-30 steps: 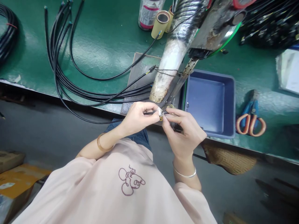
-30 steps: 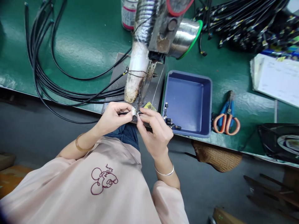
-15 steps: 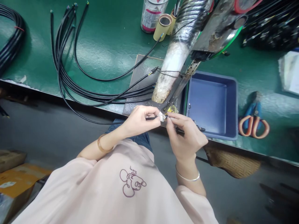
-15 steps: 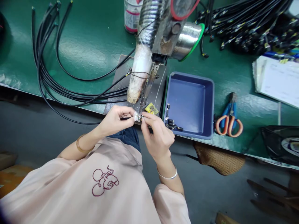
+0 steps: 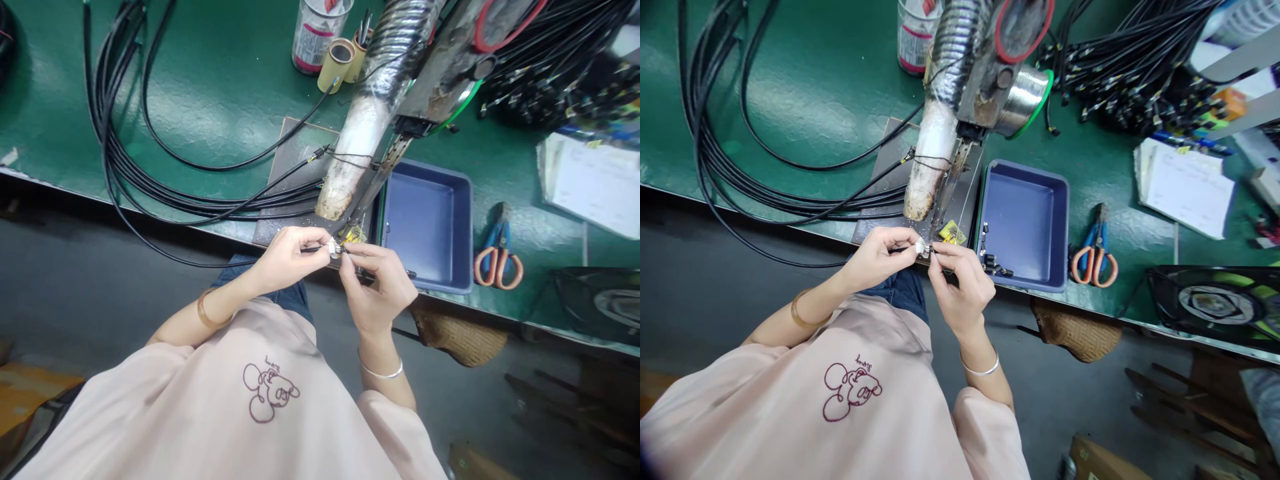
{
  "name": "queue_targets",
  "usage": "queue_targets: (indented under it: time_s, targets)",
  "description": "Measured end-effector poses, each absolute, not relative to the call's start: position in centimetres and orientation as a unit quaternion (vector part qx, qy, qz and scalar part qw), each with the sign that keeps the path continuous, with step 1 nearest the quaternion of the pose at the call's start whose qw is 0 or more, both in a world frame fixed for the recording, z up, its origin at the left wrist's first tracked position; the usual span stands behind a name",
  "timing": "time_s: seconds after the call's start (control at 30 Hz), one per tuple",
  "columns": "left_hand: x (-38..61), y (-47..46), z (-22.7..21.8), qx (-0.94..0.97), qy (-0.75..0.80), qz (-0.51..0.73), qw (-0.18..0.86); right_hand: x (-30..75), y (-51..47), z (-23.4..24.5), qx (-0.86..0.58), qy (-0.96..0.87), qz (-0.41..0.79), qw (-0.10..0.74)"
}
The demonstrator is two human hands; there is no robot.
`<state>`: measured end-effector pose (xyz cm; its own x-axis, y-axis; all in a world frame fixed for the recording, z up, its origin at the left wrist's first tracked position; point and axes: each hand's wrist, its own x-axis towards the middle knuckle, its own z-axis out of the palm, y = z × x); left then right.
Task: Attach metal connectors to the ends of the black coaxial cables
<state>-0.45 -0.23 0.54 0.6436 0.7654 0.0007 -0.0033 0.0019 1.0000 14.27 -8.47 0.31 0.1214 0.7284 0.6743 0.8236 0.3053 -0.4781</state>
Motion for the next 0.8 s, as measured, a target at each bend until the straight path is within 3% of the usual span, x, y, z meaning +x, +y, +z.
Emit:
queue_targets:
  time_s: [0.8]
  targets:
    - [0.4,0.0,-0.3,0.639,0.309,0.353,0.609,14.4,-7.6,0.7,-0.587,-0.668,-0.095,0.446]
